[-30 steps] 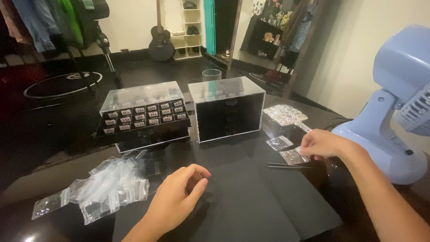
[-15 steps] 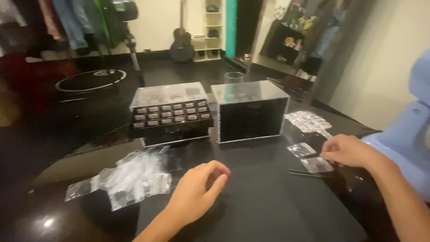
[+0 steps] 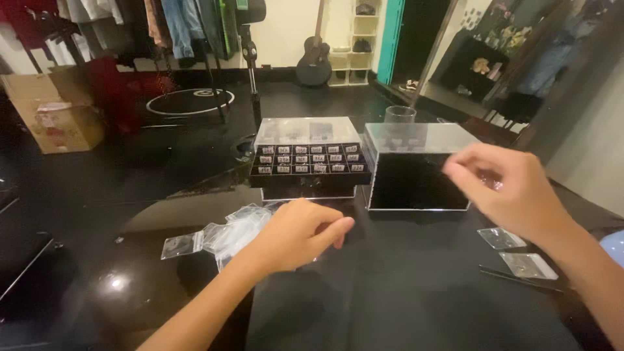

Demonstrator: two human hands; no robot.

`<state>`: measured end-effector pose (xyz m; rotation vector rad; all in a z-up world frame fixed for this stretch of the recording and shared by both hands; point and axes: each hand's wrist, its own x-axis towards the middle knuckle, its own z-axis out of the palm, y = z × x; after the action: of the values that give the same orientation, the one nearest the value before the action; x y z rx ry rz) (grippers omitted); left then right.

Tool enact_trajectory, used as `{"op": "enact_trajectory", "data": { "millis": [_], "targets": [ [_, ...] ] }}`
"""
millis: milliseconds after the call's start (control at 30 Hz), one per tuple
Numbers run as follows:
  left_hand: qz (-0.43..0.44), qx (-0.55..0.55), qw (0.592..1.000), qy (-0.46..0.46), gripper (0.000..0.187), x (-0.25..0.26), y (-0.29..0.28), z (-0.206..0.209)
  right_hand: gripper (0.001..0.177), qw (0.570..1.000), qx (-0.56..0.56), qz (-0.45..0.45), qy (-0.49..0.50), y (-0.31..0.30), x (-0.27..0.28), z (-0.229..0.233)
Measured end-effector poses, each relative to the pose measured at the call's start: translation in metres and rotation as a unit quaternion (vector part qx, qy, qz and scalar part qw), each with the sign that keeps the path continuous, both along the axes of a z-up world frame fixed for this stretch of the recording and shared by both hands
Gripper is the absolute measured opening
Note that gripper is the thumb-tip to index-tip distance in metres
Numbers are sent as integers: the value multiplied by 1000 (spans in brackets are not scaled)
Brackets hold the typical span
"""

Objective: The person places small items from a drawer into individual plastic bags.

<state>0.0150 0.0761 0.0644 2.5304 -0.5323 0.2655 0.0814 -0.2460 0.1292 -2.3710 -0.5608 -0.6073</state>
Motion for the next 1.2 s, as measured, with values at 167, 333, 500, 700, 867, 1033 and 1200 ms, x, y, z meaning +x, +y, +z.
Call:
{"op": "enact_trajectory", "data": {
  "millis": [167,333,500,700,867,1033,1200],
  "targets": [
    [25,5,997,-78,46,8,27,-32,12,993,-52,94,-48,55,20,22],
    [110,142,983,25,28,-9,68,-6,10,992,-78,101,-12,96,25,31],
    [58,165,982,64,50,0,91,-32,16,977,-109,121,139,126,10,2],
    [38,201,979,19,38,2,96,-41,14,952,-200,125,196,139,6,-18],
    [64,163,984,29,45,-1,97,-29,14,950,-209,141,183,134,11,-24],
    [159,68,984,37,21,-6,87,-14,16,946,-217,141,197,129,7,-20],
    [149,-147,977,41,36,3,96,-25,13,943,-223,162,185,121,5,-25]
  ]
}}
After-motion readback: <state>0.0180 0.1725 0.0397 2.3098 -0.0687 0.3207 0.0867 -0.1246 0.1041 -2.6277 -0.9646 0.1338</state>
